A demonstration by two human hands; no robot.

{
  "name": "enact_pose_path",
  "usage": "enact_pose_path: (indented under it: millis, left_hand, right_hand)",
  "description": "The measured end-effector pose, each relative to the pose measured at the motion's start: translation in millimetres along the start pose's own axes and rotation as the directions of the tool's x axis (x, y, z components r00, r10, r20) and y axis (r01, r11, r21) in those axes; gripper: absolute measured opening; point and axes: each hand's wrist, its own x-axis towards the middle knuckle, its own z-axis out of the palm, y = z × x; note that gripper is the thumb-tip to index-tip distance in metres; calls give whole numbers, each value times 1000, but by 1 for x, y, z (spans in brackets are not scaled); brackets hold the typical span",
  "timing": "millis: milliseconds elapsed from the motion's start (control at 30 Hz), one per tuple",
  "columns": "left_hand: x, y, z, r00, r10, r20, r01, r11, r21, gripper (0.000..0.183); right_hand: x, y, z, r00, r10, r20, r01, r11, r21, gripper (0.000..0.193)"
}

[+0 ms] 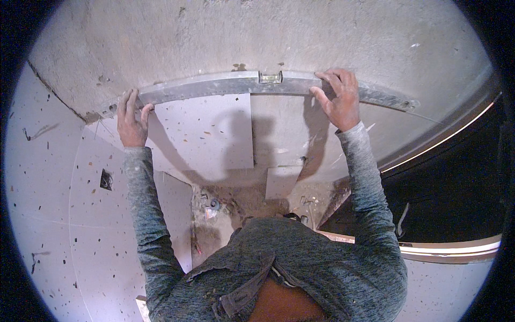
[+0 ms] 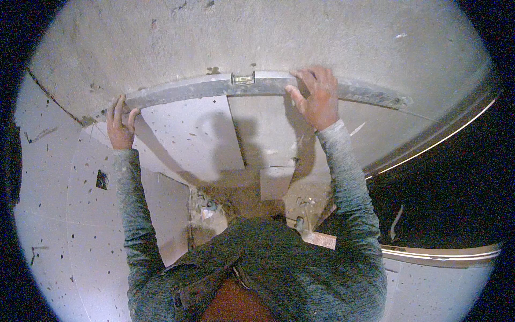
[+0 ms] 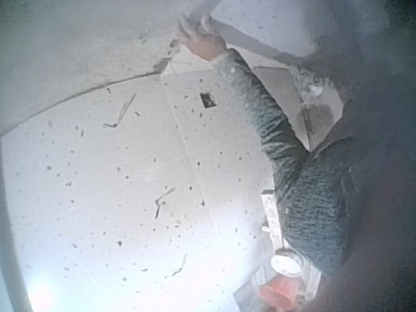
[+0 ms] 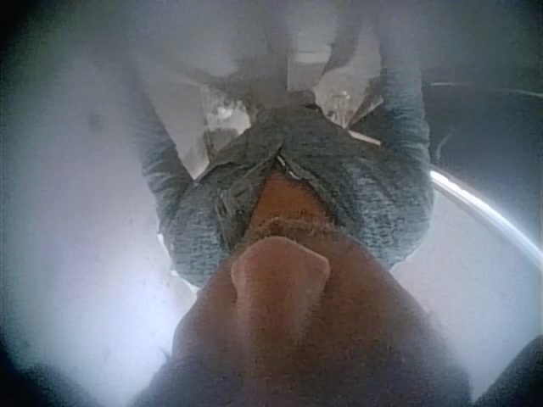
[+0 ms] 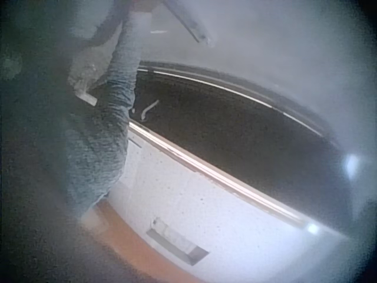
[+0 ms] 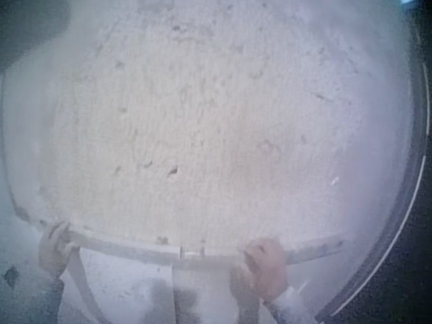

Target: The person installs a white ceiling panel by first checking its alignment with a spirit level. They then secure the panel to the ceiling using a hammer and nails, repeatedly tapping the nails into place. The person rechecks the alignment with the spirit level after securing the panel.

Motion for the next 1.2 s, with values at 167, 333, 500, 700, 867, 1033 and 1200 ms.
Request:
enact_pose_path:
  millis: [167, 333, 500, 700, 867, 1033, 1200]
  left_hand:
    - [0, 0, 0, 1000, 10, -7, -10, 1000, 8, 56]
    - [-1, 0, 1, 1000, -11, -8, 11, 999, -38, 53]
    - [0, 2, 0, 1000, -14, 3, 14, 999, -37, 55]
    - [-1, 2, -1, 1000, -15, -6, 15, 1000, 4, 56]
    - [-4, -4, 3, 1000, -13, 3, 13, 1000, 2, 55]
    - [-3, -4, 5, 1000, -7, -9, 7, 1000, -21, 55]
    - [-4, -2, 2, 999, -38, 2, 38, 999, -21, 56]
  right_hand:
    - [0, 1, 1, 1000, -5, 1, 5, 1000, 5, 38]
    - [-1, 2, 2, 1000, -1, 3, 1, 1000, 10, 38]
    - [1, 1, 1, 1000, -8, 0, 8, 1000, -2, 39]
    - [1, 1, 1, 1000, -25, -14, 25, 1000, -3, 39]
    - [1, -1, -1, 999, -34, 28, 35, 999, -18, 40]
    - [3, -1, -4, 998, -57, 17, 58, 997, -43, 43]
    - [4, -4, -4, 998, -40, 42, 41, 999, -30, 43]
